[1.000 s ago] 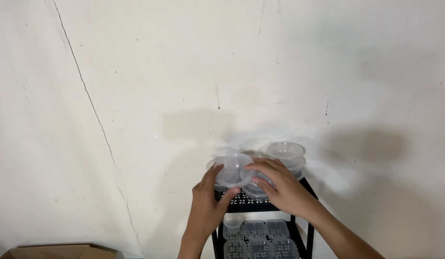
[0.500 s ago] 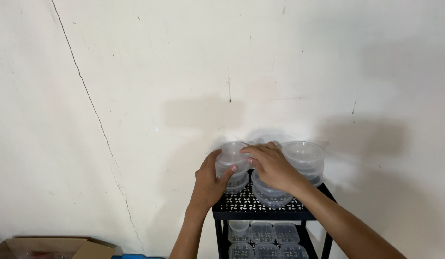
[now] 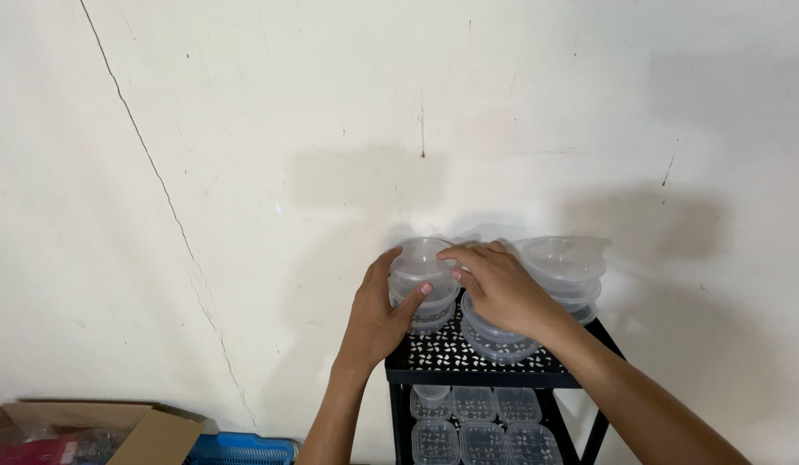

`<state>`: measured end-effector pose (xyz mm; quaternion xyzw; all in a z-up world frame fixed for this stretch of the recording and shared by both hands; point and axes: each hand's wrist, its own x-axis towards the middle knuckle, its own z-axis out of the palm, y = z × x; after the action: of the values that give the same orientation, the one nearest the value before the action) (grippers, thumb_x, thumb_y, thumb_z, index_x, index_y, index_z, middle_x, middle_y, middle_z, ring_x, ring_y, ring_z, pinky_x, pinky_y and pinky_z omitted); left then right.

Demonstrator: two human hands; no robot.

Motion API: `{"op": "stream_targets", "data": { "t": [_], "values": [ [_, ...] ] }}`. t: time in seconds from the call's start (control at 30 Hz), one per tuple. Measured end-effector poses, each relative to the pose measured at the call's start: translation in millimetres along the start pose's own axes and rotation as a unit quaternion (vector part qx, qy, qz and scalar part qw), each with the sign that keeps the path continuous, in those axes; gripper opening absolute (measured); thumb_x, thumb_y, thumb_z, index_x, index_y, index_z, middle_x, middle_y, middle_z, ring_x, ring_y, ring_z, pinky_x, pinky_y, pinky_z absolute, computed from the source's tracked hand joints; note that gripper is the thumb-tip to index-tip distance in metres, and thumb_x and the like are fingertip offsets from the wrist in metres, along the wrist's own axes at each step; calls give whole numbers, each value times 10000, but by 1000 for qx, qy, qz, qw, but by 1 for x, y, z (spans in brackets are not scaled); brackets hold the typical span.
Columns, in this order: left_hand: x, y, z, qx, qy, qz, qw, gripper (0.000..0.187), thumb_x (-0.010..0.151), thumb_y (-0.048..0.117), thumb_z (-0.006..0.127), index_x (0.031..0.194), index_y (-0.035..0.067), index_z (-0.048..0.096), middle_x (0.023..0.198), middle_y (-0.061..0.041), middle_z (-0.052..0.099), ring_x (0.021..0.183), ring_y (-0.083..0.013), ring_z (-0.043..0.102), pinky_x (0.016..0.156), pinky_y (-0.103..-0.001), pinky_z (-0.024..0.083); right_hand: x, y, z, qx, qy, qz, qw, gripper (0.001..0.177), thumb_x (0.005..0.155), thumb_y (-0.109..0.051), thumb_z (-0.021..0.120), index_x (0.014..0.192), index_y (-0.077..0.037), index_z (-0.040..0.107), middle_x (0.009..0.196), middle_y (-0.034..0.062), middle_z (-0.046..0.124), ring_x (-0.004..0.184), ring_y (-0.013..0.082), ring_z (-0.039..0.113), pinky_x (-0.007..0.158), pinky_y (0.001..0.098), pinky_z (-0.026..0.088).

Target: The person repeatedly picks up small round plastic containers from a table, opens them, and places them on a black three-tier rack. The containers are handled one at a time and stacked on the top shelf.

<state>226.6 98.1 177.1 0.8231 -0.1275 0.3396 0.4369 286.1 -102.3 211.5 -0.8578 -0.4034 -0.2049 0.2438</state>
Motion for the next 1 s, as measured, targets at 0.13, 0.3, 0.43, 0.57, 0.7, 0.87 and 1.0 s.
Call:
{"op": "stream_targets", "data": {
  "t": [0.13,0.3,0.43,0.57,0.7,0.87,1.0],
  "values": [
    [-1,4,0,0,-48,-31,998,1009,702,298,904,1493,9,349,1425,-281,514,1317,-402,545,1033,-463,493,-2,-4,-8,15,-20,55,998,343,998,-224,530,1321,-155,622,1323,64,667,1209,300,550,1112,491,341],
    [0,5,0,5,-48,-51,998,993,704,302,912,1487,19,371,1410,-267,559,1309,-388,582,1035,-455,518,-3,-12,-15,21,-58,123,990,358,996,-250,536,1341,-187,610,1230,41,717,1172,279,535,1056,439,404],
    [1,4,-4,15,-44,-59,997,1010,697,291,911,1497,20,356,1408,-267,555,1305,-394,580,1033,-460,511,-4,-13,-15,25,-53,89,994,355,996,-230,538,1339,-170,608,1172,54,750,1154,263,560,1069,432,384],
    [0,5,-5,22,-48,-53,997,1005,713,304,897,1512,36,348,1418,-267,544,1308,-403,574,1032,-465,512,-4,-12,-13,30,-40,61,997,362,987,-217,546,1340,-158,601,1142,73,754,1151,264,570,1058,443,373],
    [-2,6,-5,32,-54,-65,996,1013,716,333,897,1525,78,344,1435,-252,540,1319,-406,565,1032,-473,502,-5,-12,-13,23,-49,89,995,371,990,-228,549,1355,-173,590,1112,68,766,1148,253,609,1101,438,369],
    [-4,10,-6,64,-34,-72,995,1103,687,432,887,1533,78,275,1504,-239,457,1375,-393,496,1096,-591,393,-12,-13,-16,-1,10,26,1000,378,980,-183,574,1350,-110,585,1289,118,658,1240,302,565,1142,553,254],
    [-14,23,-5,147,-19,-69,987,1036,703,460,887,1495,73,342,1613,-289,190,1499,-462,158,1122,-729,98,-25,-19,-23,0,0,53,999,413,974,-223,577,1374,-122,569,1291,111,612,1260,300,539,1129,494,355]
  ]
}}
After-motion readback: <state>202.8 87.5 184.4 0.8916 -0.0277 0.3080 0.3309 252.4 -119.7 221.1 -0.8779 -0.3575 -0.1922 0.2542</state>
